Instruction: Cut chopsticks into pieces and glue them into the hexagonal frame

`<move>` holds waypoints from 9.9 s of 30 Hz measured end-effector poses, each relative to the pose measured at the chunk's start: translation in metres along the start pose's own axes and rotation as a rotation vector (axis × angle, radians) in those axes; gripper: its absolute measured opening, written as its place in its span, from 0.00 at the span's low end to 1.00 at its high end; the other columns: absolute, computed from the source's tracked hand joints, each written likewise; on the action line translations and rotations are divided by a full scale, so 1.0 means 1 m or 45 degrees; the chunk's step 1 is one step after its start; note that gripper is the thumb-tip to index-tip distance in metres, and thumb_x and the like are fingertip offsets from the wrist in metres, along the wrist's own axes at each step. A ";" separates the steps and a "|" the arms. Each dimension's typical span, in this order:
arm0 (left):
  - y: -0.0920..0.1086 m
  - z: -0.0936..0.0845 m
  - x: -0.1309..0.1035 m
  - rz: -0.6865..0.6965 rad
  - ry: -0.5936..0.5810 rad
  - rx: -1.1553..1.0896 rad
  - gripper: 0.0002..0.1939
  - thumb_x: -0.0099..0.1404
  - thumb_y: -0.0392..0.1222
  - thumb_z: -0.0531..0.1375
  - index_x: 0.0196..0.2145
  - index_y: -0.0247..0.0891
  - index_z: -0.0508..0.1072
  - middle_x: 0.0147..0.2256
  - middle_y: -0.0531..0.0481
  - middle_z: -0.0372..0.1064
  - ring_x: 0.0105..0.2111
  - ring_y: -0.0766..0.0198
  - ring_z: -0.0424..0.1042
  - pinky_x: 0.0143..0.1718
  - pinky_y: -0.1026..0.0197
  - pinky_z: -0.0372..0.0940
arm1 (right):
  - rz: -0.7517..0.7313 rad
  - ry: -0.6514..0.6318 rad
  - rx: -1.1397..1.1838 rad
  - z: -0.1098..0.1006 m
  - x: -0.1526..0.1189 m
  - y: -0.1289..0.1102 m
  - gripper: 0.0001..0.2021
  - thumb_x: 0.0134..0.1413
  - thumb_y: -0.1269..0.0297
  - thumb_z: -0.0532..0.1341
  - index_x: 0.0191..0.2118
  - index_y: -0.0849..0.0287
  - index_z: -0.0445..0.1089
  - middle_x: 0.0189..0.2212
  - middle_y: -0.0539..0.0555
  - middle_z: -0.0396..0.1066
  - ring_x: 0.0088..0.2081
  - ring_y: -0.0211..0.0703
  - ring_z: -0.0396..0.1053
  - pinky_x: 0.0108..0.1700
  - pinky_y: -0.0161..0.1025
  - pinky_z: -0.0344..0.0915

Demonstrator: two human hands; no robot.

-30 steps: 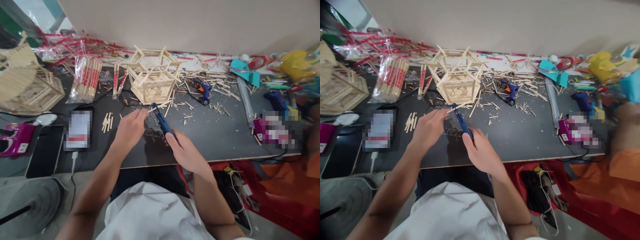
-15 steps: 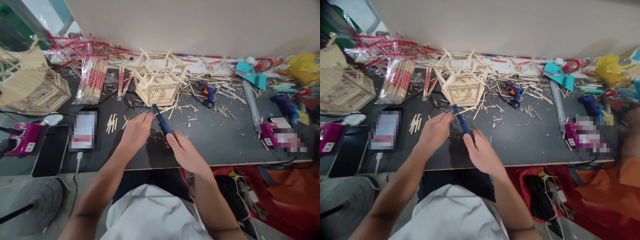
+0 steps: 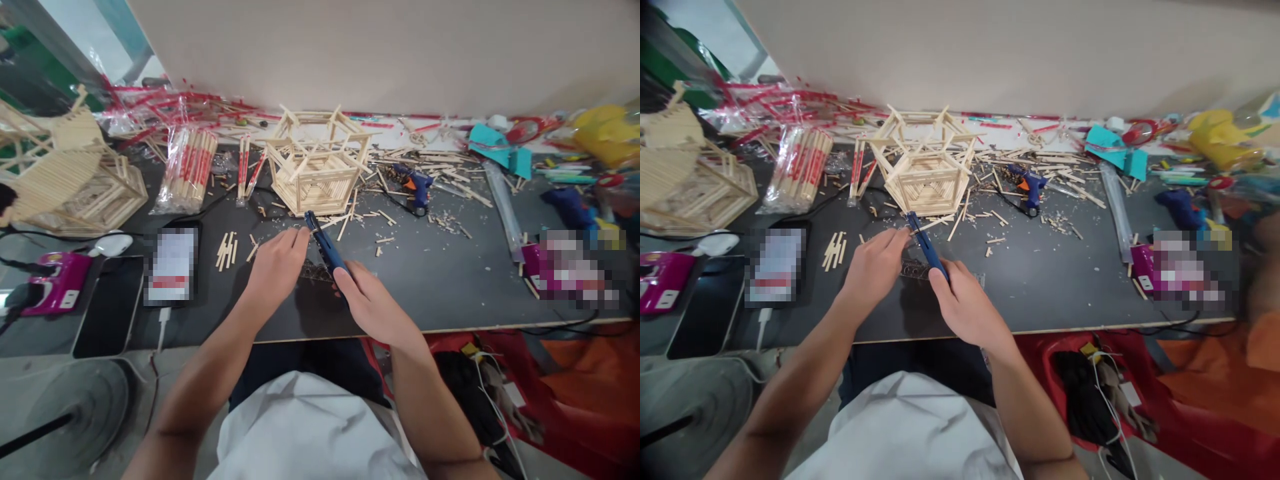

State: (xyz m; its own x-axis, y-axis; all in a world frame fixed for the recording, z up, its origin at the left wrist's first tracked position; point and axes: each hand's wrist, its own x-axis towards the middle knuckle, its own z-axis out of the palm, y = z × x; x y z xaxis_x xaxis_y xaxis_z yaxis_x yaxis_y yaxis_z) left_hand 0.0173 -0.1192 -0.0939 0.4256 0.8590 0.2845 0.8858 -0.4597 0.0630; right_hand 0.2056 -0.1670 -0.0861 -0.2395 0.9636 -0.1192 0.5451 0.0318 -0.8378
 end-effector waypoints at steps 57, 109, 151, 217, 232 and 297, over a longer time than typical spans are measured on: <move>-0.012 0.002 -0.012 -0.130 -0.154 -0.506 0.14 0.74 0.35 0.48 0.48 0.35 0.73 0.43 0.42 0.77 0.43 0.54 0.77 0.44 0.57 0.67 | 0.573 0.970 -1.300 -0.081 -0.048 0.125 0.33 0.62 0.52 0.55 0.59 0.82 0.61 0.51 0.83 0.65 0.54 0.74 0.63 0.54 0.62 0.56; -0.024 0.030 0.025 -0.137 0.058 -1.110 0.07 0.63 0.44 0.64 0.34 0.38 0.81 0.34 0.48 0.79 0.34 0.61 0.76 0.38 0.61 0.67 | -0.321 -0.049 -0.002 -0.020 0.093 0.035 0.09 0.54 0.61 0.65 0.36 0.58 0.80 0.29 0.51 0.77 0.29 0.38 0.69 0.35 0.36 0.62; 0.004 0.024 0.023 -0.749 -0.645 -2.126 0.08 0.68 0.37 0.62 0.39 0.26 0.76 0.32 0.41 0.79 0.29 0.62 0.79 0.38 0.59 0.75 | 0.206 -0.198 0.923 -0.019 0.100 0.024 0.15 0.35 0.62 0.76 0.25 0.63 0.72 0.17 0.47 0.68 0.20 0.29 0.61 0.22 0.30 0.55; -0.014 0.014 0.021 -0.716 -0.702 -2.030 0.22 0.53 0.53 0.73 0.31 0.29 0.76 0.28 0.42 0.77 0.26 0.61 0.77 0.33 0.59 0.74 | 0.245 -0.438 -0.382 -0.088 0.014 0.018 0.21 0.61 0.43 0.54 0.32 0.57 0.65 0.27 0.51 0.71 0.29 0.41 0.66 0.31 0.37 0.58; -0.016 0.012 0.021 -0.738 -0.712 -2.000 0.12 0.61 0.43 0.68 0.32 0.29 0.76 0.28 0.42 0.77 0.26 0.61 0.77 0.31 0.59 0.74 | 0.124 -0.481 -0.405 -0.076 0.045 0.007 0.20 0.60 0.44 0.56 0.29 0.55 0.60 0.25 0.48 0.66 0.27 0.39 0.60 0.30 0.37 0.54; -0.017 0.011 0.020 -0.641 -0.546 -1.931 0.10 0.66 0.42 0.63 0.35 0.30 0.75 0.31 0.44 0.78 0.27 0.64 0.77 0.34 0.61 0.73 | 0.243 0.106 -1.265 -0.076 0.004 0.055 0.26 0.69 0.43 0.44 0.36 0.59 0.67 0.34 0.60 0.76 0.35 0.53 0.74 0.30 0.41 0.51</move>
State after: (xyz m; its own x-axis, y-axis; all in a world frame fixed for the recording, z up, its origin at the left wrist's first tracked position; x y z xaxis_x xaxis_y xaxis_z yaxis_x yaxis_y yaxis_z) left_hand 0.0131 -0.0913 -0.1001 0.4149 0.8577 -0.3039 0.0756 0.3003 0.9508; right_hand 0.2957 -0.1412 -0.0923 -0.0427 0.9898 -0.1356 0.9988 0.0456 0.0182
